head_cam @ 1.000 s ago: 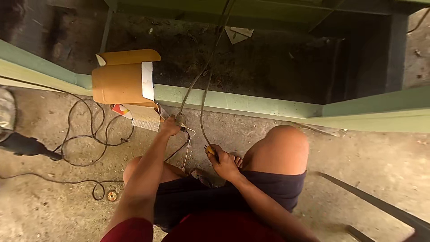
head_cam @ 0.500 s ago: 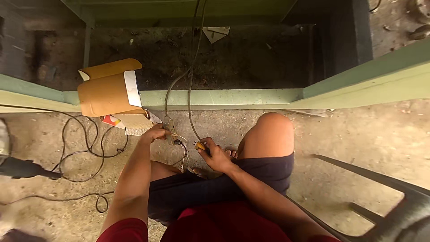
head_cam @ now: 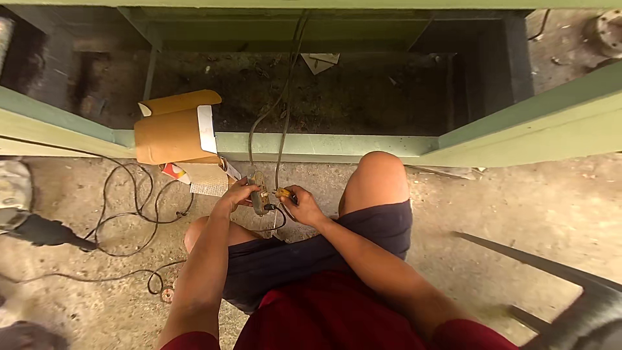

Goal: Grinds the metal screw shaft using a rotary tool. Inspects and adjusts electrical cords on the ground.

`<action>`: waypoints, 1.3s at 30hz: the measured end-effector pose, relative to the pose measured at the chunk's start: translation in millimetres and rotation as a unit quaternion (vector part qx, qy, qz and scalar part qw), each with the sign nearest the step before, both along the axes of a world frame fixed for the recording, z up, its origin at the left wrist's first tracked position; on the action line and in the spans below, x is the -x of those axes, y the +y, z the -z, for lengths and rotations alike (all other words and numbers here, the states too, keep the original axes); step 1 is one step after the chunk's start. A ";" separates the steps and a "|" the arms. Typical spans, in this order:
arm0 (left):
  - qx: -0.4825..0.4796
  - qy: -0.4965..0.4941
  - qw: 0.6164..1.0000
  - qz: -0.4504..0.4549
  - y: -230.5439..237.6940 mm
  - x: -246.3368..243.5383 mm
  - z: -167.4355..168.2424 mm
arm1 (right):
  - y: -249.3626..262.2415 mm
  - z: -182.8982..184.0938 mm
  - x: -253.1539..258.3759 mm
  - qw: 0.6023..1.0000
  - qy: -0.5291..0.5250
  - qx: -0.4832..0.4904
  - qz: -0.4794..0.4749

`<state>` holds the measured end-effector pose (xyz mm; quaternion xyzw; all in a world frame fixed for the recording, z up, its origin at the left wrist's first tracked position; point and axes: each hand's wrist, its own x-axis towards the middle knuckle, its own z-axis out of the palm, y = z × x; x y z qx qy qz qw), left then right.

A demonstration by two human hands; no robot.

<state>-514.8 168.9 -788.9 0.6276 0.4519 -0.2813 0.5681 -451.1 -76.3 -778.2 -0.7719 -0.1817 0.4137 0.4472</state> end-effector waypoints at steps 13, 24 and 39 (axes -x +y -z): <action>0.006 -0.049 0.998 0.048 -4.7 -5.9 2.0 | 30.9 26.5 -21.7 1.000 -0.005 0.013 -0.006; 0.019 -0.043 0.997 0.057 4.5 -0.7 16.0 | 34.9 34.6 -18.2 0.996 -0.079 0.000 -0.030; 0.003 -0.050 0.995 0.087 -8.7 -12.7 -8.7 | 42.1 35.4 -14.8 0.992 -0.116 -0.001 -0.040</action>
